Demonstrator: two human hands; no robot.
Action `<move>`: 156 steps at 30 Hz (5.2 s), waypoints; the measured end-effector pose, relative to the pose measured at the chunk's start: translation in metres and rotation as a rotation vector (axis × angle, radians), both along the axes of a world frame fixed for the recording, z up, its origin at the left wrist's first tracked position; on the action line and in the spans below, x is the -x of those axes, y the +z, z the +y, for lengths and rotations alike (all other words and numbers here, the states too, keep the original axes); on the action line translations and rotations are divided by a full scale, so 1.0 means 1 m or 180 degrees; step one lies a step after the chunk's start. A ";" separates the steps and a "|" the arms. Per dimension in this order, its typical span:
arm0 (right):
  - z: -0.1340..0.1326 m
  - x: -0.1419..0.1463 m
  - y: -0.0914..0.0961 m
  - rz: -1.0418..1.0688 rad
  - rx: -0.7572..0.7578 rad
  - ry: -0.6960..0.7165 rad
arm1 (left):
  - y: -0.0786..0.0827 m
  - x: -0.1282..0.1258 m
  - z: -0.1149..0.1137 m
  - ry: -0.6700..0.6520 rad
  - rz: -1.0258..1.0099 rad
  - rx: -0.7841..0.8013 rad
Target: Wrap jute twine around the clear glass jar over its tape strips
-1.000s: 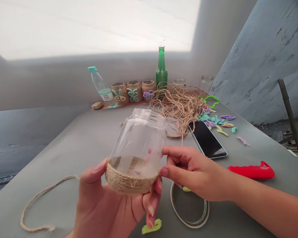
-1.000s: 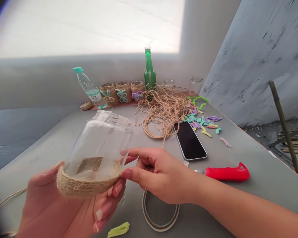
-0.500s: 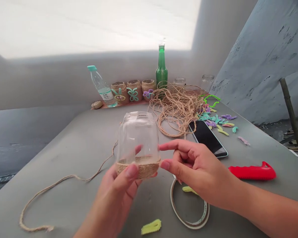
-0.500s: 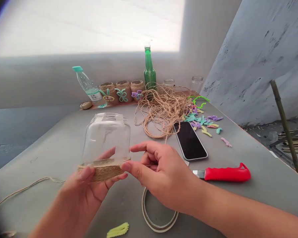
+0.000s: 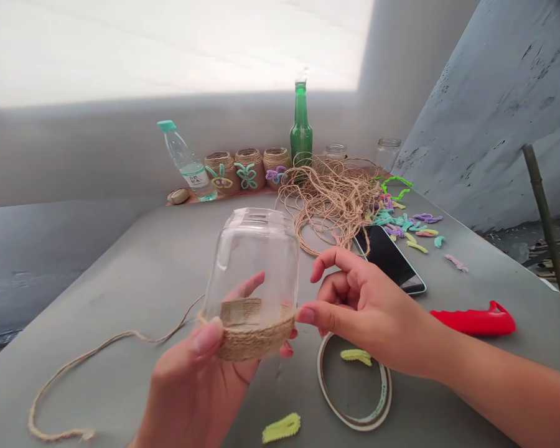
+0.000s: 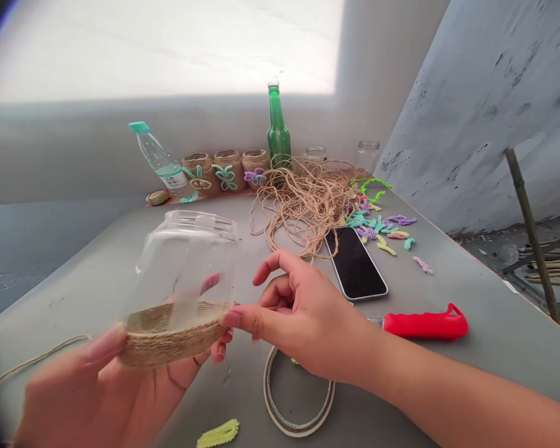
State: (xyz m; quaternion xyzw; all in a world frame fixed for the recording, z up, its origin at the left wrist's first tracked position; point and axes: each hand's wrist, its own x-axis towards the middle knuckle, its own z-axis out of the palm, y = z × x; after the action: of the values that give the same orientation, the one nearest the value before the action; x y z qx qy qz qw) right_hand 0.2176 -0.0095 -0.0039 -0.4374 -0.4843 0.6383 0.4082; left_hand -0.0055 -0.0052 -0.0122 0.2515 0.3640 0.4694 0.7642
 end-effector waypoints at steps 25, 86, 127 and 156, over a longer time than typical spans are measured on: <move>-0.002 0.002 0.006 -0.0112 -0.0242 -0.0404 | -0.001 -0.005 0.006 0.0087 0.0769 -0.0363; 0.001 0.002 0.000 -0.0314 -0.0221 -0.0263 | -0.007 -0.008 0.004 -0.0120 0.0666 -0.0641; 0.003 -0.004 0.003 0.0316 -0.0132 0.0365 | 0.010 -0.003 0.002 -0.0079 -0.0271 -0.0057; 0.003 0.007 0.001 0.0258 0.0175 -0.0416 | -0.013 -0.006 0.002 -0.0166 0.1053 -0.0712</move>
State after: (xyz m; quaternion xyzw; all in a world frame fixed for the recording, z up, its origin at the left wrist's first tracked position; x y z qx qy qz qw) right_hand 0.2104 -0.0062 -0.0026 -0.4530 -0.4201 0.6406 0.4561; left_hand 0.0005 -0.0033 -0.0249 0.4179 0.4234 0.4393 0.6732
